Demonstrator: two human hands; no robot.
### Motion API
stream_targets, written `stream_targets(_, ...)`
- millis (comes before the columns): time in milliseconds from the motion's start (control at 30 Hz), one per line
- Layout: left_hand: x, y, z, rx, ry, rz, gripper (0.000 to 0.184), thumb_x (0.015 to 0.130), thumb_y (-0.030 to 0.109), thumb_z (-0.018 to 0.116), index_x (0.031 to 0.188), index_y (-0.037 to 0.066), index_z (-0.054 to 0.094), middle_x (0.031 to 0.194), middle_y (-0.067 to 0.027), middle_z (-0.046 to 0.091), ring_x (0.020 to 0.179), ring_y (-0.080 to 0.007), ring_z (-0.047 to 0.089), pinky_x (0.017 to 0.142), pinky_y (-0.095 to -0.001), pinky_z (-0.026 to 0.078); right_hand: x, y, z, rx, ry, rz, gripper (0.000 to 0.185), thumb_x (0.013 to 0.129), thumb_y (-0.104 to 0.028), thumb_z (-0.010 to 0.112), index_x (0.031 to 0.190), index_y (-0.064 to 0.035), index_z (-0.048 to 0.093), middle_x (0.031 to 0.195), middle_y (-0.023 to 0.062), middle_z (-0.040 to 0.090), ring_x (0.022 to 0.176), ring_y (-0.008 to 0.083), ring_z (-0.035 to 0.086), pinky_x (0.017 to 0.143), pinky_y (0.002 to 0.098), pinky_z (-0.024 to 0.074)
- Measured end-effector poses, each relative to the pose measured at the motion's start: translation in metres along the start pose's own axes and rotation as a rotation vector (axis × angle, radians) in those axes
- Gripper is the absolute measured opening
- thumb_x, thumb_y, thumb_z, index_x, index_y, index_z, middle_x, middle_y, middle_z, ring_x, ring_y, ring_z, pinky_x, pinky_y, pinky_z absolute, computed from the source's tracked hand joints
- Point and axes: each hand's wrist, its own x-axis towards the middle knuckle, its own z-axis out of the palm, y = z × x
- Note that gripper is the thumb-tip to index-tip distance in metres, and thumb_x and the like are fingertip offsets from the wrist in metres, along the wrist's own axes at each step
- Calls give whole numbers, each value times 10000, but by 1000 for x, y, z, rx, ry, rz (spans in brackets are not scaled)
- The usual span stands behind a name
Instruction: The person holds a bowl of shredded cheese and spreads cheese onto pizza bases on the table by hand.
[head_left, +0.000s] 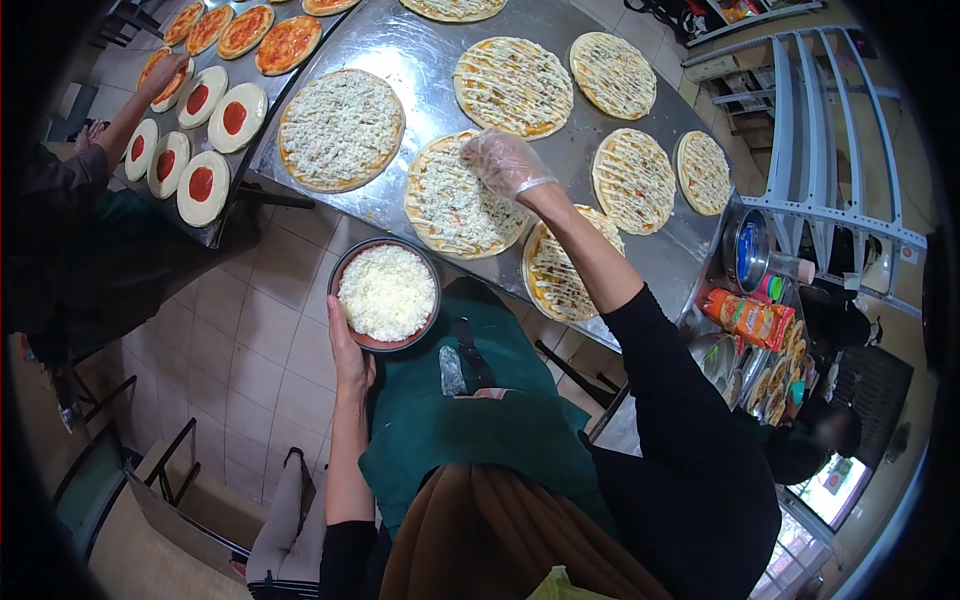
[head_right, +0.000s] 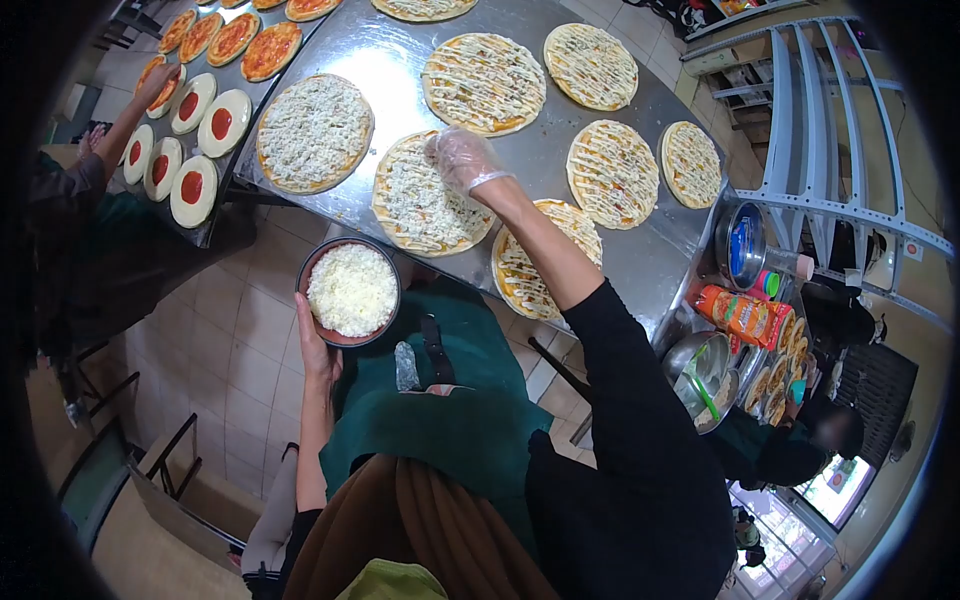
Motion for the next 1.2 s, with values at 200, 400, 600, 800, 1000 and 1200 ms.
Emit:
stream_targets(200, 0, -2, -3, -9, 2, -6, 651, 1019, 518, 361, 1437, 19, 343, 1396, -148, 483, 1257, -239, 514, 1059, -378, 432, -1, -5, -23, 111, -131, 223, 156, 864, -100, 594, 952, -41, 709, 844, 185, 685, 750, 327, 658, 701, 413, 525)
stream_targets(400, -3, 6, 3, -48, 23, -2, 619, 1030, 476, 379, 1410, -13, 359, 1372, -154, 496, 1239, -219, 520, 1051, -349, 421, -59, -10, -29, 140, -118, 186, 112, 888, -118, 618, 919, -32, 683, 833, 195, 664, 768, 355, 650, 700, 412, 522)
stream_targets(600, 3, 5, 4, -34, 12, -10, 615, 1033, 473, 373, 1402, -19, 371, 1366, -152, 505, 1235, -217, 525, 1049, -347, 422, -83, -24, -5, 125, -3, 134, 107, 879, -139, 644, 929, -46, 662, 847, 172, 663, 792, 333, 656, 698, 397, 524)
stream_targets(800, -2, 7, 8, -31, -31, -21, 610, 1033, 473, 370, 1392, -19, 386, 1357, -150, 516, 1229, -213, 530, 1048, -345, 421, -54, 7, -24, 433, -82, 485, 161, 861, -161, 669, 971, -53, 716, 867, 137, 711, 782, 209, 676, 728, 346, 525)
stream_targets(1000, -6, 3, -5, 2, -33, -23, 629, 1032, 495, 340, 1441, 17, 340, 1406, -151, 474, 1271, -240, 500, 1075, -377, 408, -5, 25, -31, 114, -73, 337, 141, 840, -129, 652, 931, -43, 717, 862, 164, 704, 772, 285, 666, 731, 368, 520)
stream_targets(1200, -11, 4, -13, -17, 15, -13, 630, 1032, 492, 343, 1445, 16, 337, 1408, -150, 472, 1273, -242, 498, 1074, -378, 408, 12, 17, -14, -75, 97, 16, 126, 842, -75, 613, 919, -37, 705, 830, 187, 676, 785, 352, 654, 741, 415, 522)
